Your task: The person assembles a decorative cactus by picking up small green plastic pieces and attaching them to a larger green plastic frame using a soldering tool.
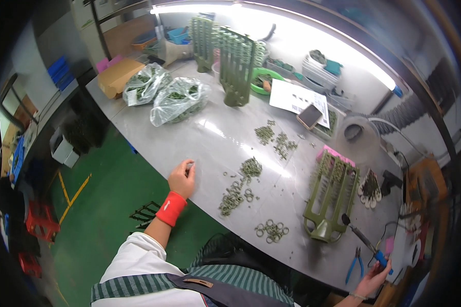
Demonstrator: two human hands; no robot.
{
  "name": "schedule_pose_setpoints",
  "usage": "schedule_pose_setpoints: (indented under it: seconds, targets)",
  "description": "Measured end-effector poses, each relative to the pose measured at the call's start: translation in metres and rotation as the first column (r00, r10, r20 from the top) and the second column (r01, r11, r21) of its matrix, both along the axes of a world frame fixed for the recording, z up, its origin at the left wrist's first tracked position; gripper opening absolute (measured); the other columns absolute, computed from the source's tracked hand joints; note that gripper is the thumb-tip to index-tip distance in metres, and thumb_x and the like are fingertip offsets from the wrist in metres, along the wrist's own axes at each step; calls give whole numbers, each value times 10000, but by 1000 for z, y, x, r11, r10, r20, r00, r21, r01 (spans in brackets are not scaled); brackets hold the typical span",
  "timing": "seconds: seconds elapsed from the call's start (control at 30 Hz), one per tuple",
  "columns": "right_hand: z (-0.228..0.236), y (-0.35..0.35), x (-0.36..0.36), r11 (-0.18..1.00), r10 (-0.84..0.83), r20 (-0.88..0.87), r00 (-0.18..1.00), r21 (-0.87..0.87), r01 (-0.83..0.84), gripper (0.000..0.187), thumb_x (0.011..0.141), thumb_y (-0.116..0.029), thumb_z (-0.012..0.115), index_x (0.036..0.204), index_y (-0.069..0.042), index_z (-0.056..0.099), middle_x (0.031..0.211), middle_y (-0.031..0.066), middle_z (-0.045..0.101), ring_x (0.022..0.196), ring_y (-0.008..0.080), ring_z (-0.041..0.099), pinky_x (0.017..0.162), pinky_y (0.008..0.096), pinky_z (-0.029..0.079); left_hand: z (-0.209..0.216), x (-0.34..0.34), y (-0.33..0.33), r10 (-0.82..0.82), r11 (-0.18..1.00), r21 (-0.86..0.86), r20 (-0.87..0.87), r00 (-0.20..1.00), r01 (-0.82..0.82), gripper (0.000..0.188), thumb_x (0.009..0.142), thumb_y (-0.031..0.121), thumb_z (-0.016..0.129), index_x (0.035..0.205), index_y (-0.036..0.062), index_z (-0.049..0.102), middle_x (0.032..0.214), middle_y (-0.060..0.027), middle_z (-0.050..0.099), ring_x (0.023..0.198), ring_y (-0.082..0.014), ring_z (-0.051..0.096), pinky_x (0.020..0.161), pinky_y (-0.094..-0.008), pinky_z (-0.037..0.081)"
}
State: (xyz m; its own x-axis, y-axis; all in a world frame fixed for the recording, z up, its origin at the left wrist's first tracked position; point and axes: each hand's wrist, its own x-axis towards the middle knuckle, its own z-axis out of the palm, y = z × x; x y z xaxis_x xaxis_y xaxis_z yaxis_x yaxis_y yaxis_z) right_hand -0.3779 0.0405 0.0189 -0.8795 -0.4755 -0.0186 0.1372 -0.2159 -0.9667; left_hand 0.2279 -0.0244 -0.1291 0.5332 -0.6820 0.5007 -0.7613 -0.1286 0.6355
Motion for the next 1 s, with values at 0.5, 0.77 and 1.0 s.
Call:
schedule_pose_setpoints:
  seconds: [0.5,0.77,1.0]
  targets:
    - [-19,-17,-14,986,134,146,980,-115,-118,220,839,-248,663,891,-36,634,775,30,627,623,72,601,570,159,512,47,-9,-52,-344,928,8,-359,868,371,238,908,151,583,1125,57,564,800,2,521,656,-73,464,566,-231,400]
    - [-19,-21,-27,985,151,178,972,-115,-132,211,848,-245,647,893,-39,633,762,25,628,583,76,587,559,170,506,73,-112,-111,-651,678,163,-320,689,716,296,866,103,621,1149,45,555,962,-73,597,795,-127,566,699,-264,481]
    - [-65,-12,-63,982,115,103,988,-159,-98,236,851,-245,648,980,-48,643,834,18,624,620,79,544,555,188,456,45,-92,-153,-581,796,169,-55,812,581,189,798,134,658,951,44,591,820,-115,581,709,-215,562,668,-341,473]
